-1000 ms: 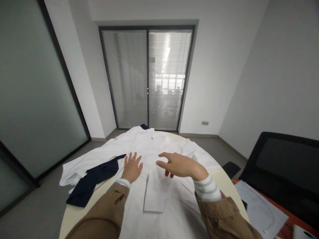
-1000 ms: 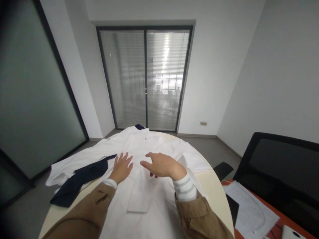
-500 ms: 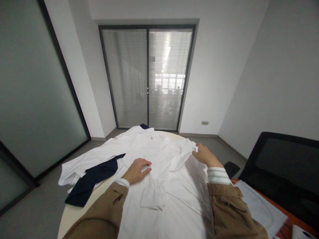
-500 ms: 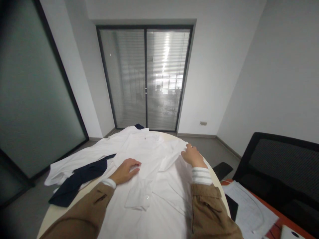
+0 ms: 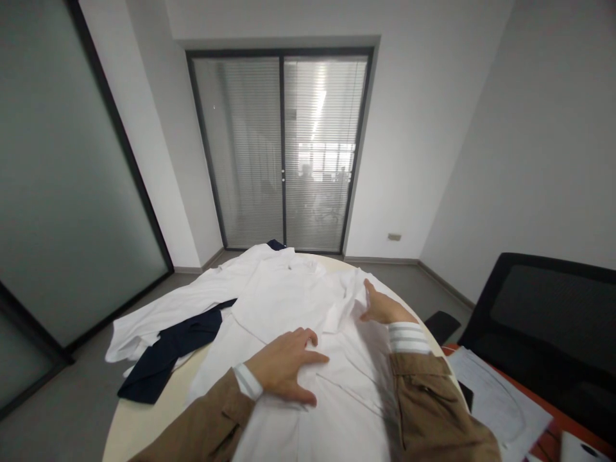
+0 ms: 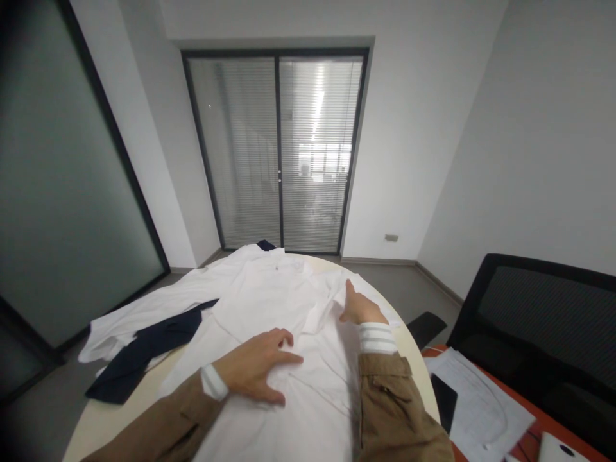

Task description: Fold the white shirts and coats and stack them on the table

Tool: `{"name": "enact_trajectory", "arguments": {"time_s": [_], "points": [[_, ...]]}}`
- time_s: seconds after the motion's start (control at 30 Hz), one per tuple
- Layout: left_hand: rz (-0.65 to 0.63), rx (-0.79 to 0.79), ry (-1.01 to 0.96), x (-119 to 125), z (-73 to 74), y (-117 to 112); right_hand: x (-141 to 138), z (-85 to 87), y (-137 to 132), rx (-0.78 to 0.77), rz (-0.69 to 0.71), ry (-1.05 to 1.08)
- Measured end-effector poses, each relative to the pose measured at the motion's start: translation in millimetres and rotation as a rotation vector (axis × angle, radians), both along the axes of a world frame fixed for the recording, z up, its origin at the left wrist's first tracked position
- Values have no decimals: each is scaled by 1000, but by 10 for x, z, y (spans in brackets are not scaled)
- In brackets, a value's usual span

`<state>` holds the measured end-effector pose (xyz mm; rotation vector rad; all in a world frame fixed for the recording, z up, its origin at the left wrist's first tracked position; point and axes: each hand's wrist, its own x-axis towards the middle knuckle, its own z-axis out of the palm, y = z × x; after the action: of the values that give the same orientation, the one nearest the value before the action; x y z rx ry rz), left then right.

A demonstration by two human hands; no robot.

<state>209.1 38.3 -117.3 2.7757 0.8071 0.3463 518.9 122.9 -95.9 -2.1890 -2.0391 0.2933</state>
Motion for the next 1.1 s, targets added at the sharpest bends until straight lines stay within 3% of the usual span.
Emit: {"name": "enact_trajectory", "arguments": {"time_s": [0.13,0.23,0.33,0.4,0.47,0.57,0.7,0.77,0.83,0.93,1.03,1.1], "points": [[61,-8,1,44,-88,19,32,-16,26,-50,15,-50],[188,-82,-275,-40,-75,167,77,-38,36,-23,-2,-57],[385,-191,-707,-245,59,335,128,-55,54,13,-46,-43],[370,-294,-896,-415,206,382,165,-53,69,39,-85,-23],[308,-375,-957,-556,375,336,201,-40,79,49,-137,5],[158,-483,-822,-642,611,119,250,-16,78,38,-235,47],[-139,-983,-373,-565,753,-164,306,6,46,18,-292,47],[-78,-1091,-199,-515,694,-187,329,13,24,15,-283,48],[136,-939,-92,-480,553,-129,352,14,9,13,-270,55],[447,-531,66,-429,281,-3,393,1,12,22,-244,65],[554,-384,197,-336,83,35,446,-26,34,56,-220,65],[581,-345,247,-262,29,7,478,-44,47,91,-204,62]]}}
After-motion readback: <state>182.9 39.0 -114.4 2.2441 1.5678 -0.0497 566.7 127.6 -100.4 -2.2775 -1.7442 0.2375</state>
